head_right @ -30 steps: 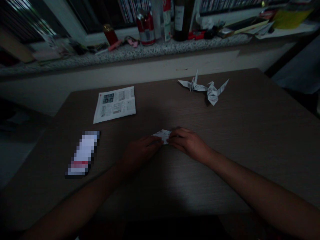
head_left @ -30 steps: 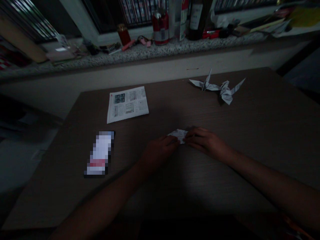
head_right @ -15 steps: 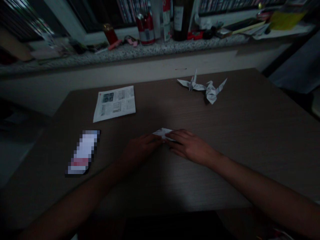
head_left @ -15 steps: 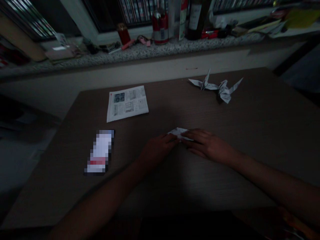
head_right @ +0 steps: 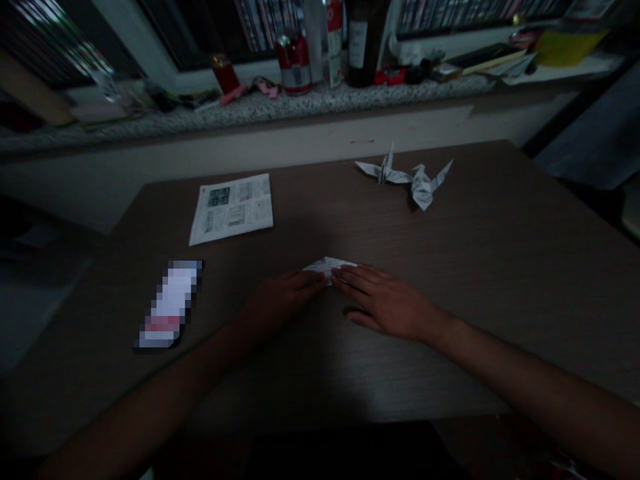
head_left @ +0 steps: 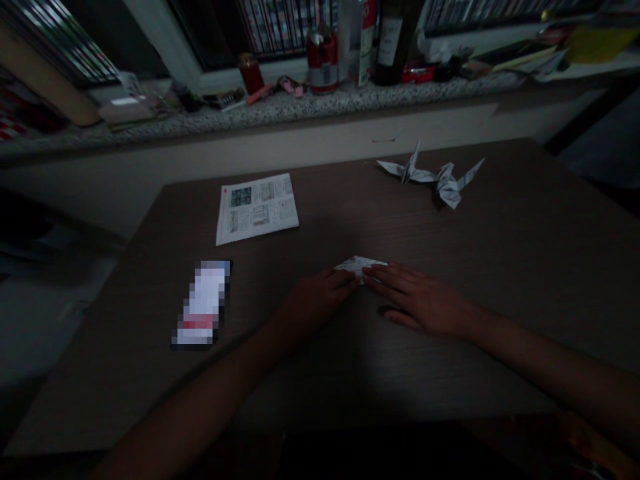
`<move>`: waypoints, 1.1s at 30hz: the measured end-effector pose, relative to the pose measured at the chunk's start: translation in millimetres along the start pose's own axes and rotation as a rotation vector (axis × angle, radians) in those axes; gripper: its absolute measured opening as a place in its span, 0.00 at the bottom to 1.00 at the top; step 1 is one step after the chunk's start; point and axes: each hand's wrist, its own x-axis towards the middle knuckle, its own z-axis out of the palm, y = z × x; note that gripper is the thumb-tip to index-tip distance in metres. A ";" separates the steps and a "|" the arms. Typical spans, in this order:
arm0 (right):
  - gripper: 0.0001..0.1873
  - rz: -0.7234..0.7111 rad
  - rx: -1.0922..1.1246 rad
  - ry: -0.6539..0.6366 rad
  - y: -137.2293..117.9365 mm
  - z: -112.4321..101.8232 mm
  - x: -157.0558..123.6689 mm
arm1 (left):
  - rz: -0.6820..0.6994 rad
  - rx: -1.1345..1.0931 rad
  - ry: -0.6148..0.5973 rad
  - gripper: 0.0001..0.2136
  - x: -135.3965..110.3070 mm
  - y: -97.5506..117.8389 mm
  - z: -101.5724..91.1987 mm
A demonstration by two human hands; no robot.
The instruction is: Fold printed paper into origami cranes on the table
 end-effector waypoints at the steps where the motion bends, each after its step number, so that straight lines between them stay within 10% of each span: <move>1: 0.38 0.005 0.005 -0.007 -0.9 0.0 -0.5 | 0.011 0.009 0.009 0.16 -0.5 0.3 0.9; 33: 0.43 -0.003 -0.044 -0.106 5.9 -6.4 -15.7 | -0.009 -0.148 -0.086 0.22 -26.8 -4.8 -2.3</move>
